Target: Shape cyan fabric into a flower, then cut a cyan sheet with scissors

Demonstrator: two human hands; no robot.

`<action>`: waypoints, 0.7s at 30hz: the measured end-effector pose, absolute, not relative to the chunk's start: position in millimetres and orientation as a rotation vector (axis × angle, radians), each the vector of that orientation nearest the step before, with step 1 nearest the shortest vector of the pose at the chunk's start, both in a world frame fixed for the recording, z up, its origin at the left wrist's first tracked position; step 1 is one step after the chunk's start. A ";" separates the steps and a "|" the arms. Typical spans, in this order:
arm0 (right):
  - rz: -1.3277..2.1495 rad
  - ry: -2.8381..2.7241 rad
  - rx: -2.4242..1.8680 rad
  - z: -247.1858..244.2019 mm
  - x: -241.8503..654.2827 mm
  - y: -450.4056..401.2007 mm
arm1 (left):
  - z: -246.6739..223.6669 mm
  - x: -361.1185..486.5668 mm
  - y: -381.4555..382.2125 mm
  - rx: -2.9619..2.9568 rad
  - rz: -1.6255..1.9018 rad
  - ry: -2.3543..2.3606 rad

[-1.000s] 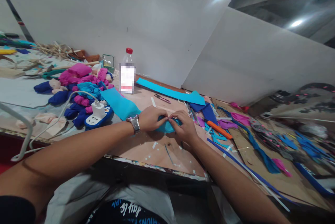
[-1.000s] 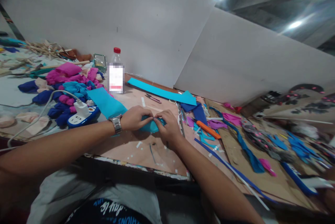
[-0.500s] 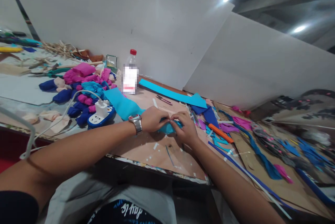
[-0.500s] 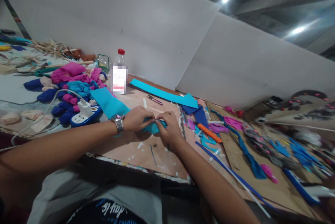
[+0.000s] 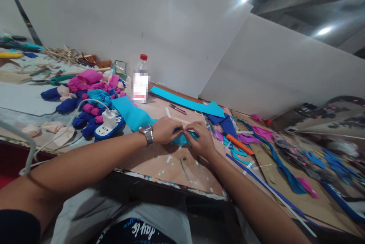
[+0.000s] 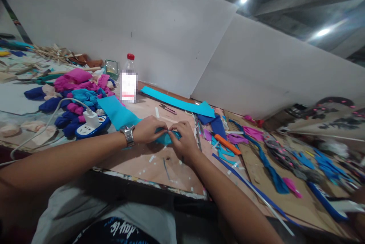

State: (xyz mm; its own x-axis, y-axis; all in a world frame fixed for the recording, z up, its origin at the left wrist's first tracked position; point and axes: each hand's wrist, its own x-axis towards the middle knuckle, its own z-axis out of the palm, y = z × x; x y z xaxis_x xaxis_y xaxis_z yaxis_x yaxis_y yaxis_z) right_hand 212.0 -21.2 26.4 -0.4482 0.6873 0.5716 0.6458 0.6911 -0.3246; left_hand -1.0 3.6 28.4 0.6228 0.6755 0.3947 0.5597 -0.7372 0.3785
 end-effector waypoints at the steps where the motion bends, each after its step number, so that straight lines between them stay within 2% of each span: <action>1: 0.070 -2.213 -1.012 26.4 212.3 -21.0 | 27.7 -0.8 4.1 2.627 0.768 1.022; 21: 0.157 -2.244 -0.988 22.6 212.4 -20.3 | 29.4 -2.6 3.5 2.622 0.761 0.926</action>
